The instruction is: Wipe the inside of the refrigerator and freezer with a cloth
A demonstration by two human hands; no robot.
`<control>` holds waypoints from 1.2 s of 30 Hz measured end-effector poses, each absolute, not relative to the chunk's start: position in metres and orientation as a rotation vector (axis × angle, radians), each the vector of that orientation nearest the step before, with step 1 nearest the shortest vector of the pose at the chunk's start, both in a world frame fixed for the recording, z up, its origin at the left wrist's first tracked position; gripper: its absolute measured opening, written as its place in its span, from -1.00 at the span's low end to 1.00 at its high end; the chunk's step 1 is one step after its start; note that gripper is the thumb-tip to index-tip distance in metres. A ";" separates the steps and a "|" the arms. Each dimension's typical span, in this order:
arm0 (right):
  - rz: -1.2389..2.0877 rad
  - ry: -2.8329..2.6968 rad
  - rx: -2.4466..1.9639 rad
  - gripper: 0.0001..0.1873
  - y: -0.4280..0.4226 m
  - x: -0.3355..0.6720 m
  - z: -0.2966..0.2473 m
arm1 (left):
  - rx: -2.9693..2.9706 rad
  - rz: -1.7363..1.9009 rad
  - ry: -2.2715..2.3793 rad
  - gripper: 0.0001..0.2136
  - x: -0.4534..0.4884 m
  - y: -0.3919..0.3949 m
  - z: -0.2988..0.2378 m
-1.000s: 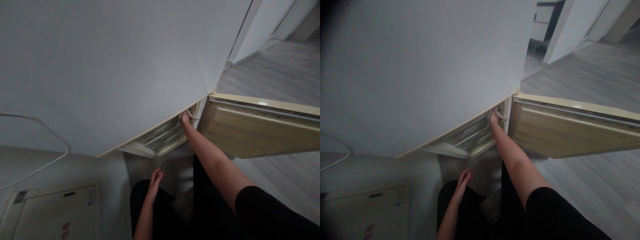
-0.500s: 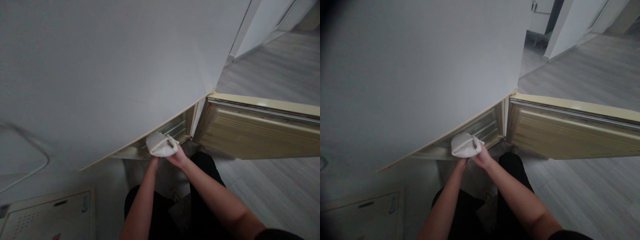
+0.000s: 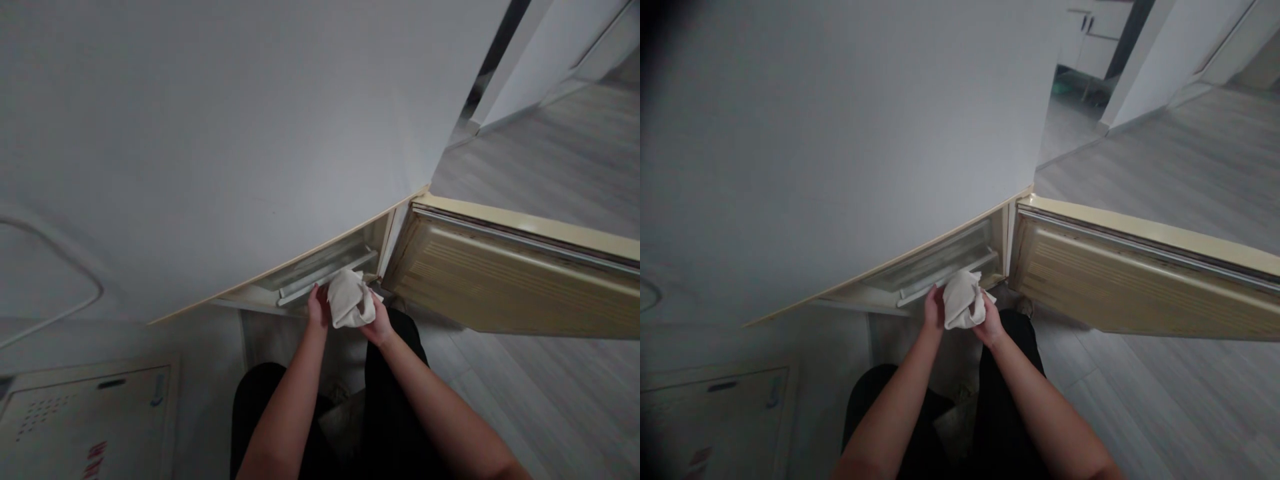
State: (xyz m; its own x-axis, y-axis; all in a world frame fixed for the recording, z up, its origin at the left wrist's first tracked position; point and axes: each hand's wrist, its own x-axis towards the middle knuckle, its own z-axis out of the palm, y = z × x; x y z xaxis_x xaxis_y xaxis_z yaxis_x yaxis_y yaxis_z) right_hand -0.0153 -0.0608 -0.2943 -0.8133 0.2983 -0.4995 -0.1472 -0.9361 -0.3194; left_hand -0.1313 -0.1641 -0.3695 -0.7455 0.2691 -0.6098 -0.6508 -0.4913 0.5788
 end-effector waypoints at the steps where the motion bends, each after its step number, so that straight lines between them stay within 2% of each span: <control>1: 2.757 -0.414 -0.825 -0.79 -0.063 -0.016 -0.295 | -0.619 2.220 1.108 -0.73 -0.119 -0.163 -0.370; 3: 2.768 -0.458 -0.830 -0.78 -0.065 -0.016 -0.296 | -0.678 2.234 1.106 -0.71 -0.093 -0.163 -0.371; 6: 2.770 -0.471 -0.866 -0.77 -0.063 -0.012 -0.299 | -0.822 2.284 1.194 -0.78 -0.056 -0.169 -0.377; 11: 2.672 -0.459 -0.898 -0.82 -0.057 -0.002 -0.300 | -1.036 2.168 1.299 -0.89 -0.009 -0.185 -0.386; 24: 2.740 -0.732 -0.954 -0.65 -0.058 -0.006 -0.306 | -0.922 2.045 1.331 -0.76 0.032 -0.195 -0.381; 29: 2.617 -1.003 -0.987 -0.58 -0.045 -0.012 -0.321 | -0.891 2.015 1.301 -0.74 0.033 -0.202 -0.377; 32: 2.360 -1.409 -1.014 -0.61 -0.035 -0.031 -0.332 | -0.813 1.850 1.271 -0.70 0.027 -0.221 -0.368; 34: 2.186 -1.678 -0.984 -0.66 -0.033 -0.052 -0.339 | -0.615 1.674 1.409 -0.65 0.016 -0.241 -0.360; 36: 2.235 -1.731 -0.873 -0.67 -0.037 -0.074 -0.344 | -0.327 1.565 1.803 -0.69 -0.001 -0.262 -0.352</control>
